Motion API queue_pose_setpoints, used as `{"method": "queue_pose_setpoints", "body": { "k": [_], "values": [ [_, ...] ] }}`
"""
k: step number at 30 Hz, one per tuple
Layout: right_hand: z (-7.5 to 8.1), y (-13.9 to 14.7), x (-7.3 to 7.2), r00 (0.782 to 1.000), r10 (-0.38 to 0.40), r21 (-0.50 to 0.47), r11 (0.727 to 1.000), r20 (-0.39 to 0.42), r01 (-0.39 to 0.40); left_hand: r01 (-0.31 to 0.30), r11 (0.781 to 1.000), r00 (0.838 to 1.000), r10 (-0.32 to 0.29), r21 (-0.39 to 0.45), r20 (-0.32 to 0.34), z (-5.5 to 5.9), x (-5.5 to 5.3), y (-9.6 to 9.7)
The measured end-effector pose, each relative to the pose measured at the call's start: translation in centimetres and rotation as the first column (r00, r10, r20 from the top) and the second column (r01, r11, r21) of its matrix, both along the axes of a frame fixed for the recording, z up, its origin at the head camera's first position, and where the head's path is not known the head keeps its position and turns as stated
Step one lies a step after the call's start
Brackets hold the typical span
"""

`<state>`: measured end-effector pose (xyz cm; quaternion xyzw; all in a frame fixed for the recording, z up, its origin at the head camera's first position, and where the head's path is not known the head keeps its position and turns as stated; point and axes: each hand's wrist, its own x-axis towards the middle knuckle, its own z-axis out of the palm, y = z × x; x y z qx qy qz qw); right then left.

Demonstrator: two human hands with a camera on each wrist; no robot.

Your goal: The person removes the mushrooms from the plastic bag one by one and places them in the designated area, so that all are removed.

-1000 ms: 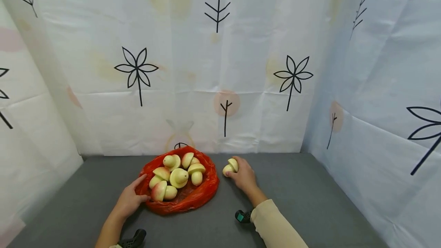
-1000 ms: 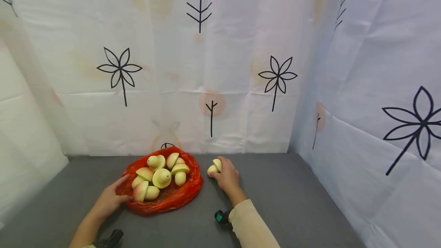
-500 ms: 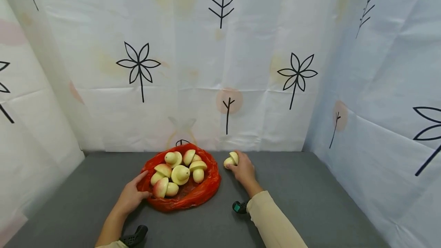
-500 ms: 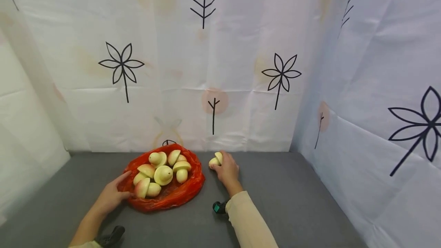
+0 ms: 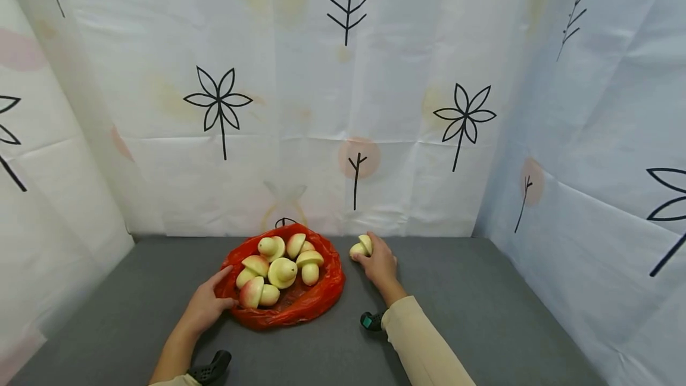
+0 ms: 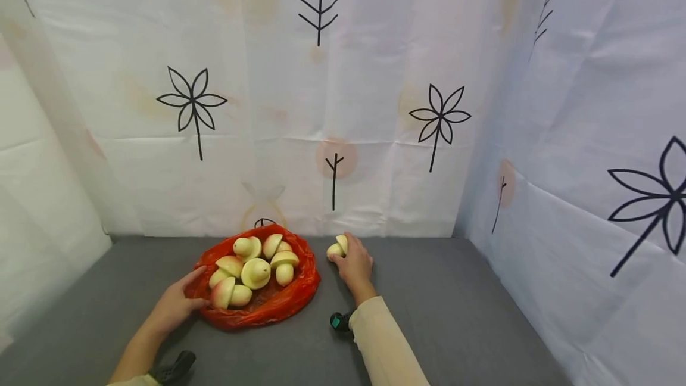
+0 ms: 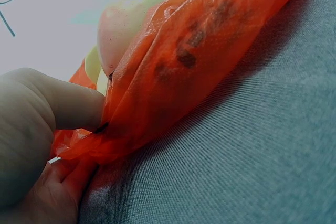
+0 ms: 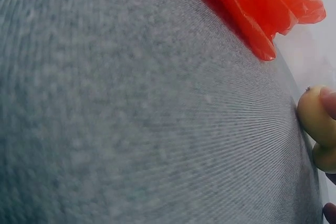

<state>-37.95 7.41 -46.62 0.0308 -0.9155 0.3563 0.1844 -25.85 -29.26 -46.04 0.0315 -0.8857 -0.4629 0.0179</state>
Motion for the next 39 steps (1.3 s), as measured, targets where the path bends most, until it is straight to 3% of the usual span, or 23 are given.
{"method": "queue_pose_setpoints", "body": {
  "k": [14,23,39],
  "values": [
    [0.4,0.6,0.3,0.999,0.053,0.037,0.998,0.014,-0.053,0.003,1.000,1.000,-0.003,-0.001,-0.012,-0.2,0.0,-0.1],
    [0.3,1.0,0.3,0.995,0.096,0.110,0.989,-0.007,-0.094,0.008,1.000,1.000,-0.008,0.006,-0.016,-0.1,0.1,0.0],
    [1.5,1.4,0.4,0.988,0.148,0.075,0.987,-0.037,-0.145,0.004,1.000,1.000,-0.004,-0.001,-0.030,-0.4,0.0,-0.1]
  ]
}}
